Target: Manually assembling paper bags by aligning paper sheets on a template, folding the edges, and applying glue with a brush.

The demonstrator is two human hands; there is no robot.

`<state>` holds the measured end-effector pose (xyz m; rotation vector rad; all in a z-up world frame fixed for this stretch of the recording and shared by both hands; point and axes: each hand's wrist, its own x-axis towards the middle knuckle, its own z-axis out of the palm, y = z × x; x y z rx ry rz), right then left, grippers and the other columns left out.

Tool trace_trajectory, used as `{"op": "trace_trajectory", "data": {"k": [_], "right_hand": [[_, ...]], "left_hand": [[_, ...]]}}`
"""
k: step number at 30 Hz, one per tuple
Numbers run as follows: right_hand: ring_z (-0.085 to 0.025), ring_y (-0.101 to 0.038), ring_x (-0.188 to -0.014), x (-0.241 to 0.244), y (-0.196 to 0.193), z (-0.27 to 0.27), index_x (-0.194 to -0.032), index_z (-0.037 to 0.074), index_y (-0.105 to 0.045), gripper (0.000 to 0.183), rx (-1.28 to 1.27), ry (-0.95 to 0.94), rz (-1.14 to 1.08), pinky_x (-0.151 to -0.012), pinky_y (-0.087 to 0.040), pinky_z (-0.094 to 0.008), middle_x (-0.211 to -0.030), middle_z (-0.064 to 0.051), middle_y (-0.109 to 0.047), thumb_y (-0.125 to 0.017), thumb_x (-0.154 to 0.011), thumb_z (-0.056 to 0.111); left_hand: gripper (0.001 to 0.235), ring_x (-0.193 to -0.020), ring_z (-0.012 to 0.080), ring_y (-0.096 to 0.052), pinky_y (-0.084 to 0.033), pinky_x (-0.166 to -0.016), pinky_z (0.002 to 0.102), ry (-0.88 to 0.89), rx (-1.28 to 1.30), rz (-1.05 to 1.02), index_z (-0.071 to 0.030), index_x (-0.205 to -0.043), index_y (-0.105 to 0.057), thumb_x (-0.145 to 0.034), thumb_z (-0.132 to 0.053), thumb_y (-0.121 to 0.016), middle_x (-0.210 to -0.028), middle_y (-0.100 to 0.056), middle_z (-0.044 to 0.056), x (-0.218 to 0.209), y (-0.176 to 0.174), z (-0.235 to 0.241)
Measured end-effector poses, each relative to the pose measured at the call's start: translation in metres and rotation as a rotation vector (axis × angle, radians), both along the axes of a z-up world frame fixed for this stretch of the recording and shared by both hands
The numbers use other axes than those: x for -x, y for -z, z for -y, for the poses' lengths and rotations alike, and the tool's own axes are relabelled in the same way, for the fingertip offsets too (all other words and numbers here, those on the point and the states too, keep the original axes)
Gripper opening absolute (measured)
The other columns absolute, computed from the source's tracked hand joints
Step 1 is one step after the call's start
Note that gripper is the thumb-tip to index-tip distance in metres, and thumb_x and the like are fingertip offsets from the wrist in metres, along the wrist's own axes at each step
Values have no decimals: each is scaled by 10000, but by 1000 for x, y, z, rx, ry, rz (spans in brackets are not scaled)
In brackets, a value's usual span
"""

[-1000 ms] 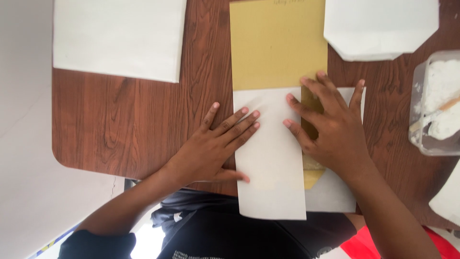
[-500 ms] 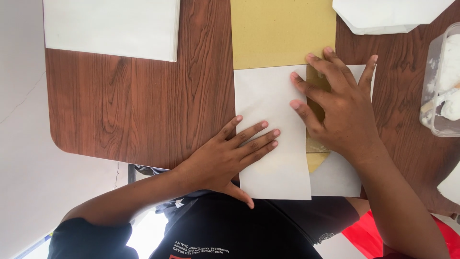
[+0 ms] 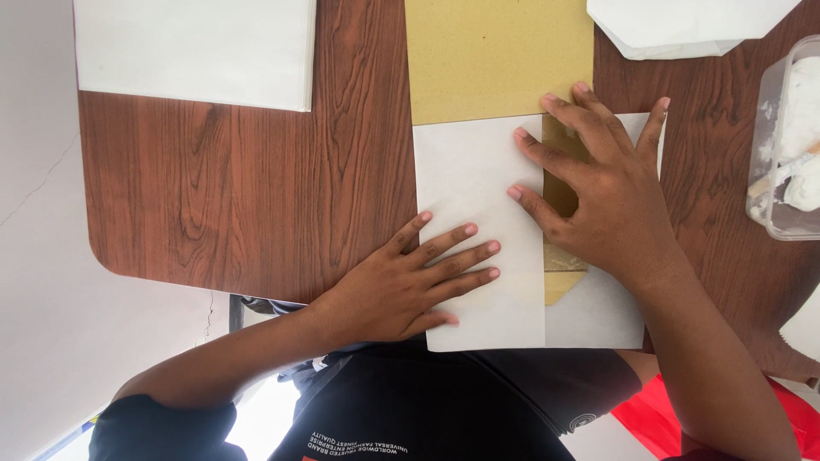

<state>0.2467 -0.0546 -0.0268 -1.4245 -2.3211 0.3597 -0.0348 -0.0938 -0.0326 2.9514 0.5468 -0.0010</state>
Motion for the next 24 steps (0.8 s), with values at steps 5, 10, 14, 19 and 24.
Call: {"op": "trace_trajectory", "data": {"k": [5,10,14,19,24], "right_hand": [[-443,-474,-1511,-1,2,0,-1301,85,-761,392,-4,-7,-8,-1136,11,-832,-1537,-173,-562,-803,-993,323],[-446,-476,-1506,-1,3,0,-1310,90,-761,403,-13,-7,3,-1138,-14,-835,-1534,-179,-565,-795,-995,339],[-449,-470,-1512,-1,3,0,-1304,89,-759,404,-4,-6,1,-1139,-6,-835,-1539,-168,-559,-797,-986,334],[-413,-458,-1521,-1,3,0,-1311,98,-754,409,-7,-7,1,-1153,13,-808,-1553,-168,-550,-796,-977,331],[-393,-463,-1510,-1,4,0,-1298,118,-752,410,-21,7,3,-1142,-14,-830,-1541,-147,-548,-796,-961,348]], "left_hand": [[1145,-1596,247,-174,-60,-1267,566,7,38,45,-181,-1653,-298,-829,-975,-270,-1722,-256,14,0,-1,7],[1239,-1602,262,-164,-97,-1286,500,128,31,8,-181,-1666,-206,-774,-1038,-265,-1733,-195,33,3,-1,15],[1241,-1606,263,-126,-81,-1290,512,159,11,-10,-162,-1670,-164,-789,-1034,-225,-1737,-154,74,5,0,18],[1225,-1608,286,-125,-86,-1297,477,201,69,8,-159,-1663,-142,-794,-1020,-224,-1727,-160,149,7,-3,17],[881,-1577,309,-286,-234,-1280,543,106,326,261,-92,-1589,-346,-964,-713,-349,-1680,-299,145,21,0,-21]]}}
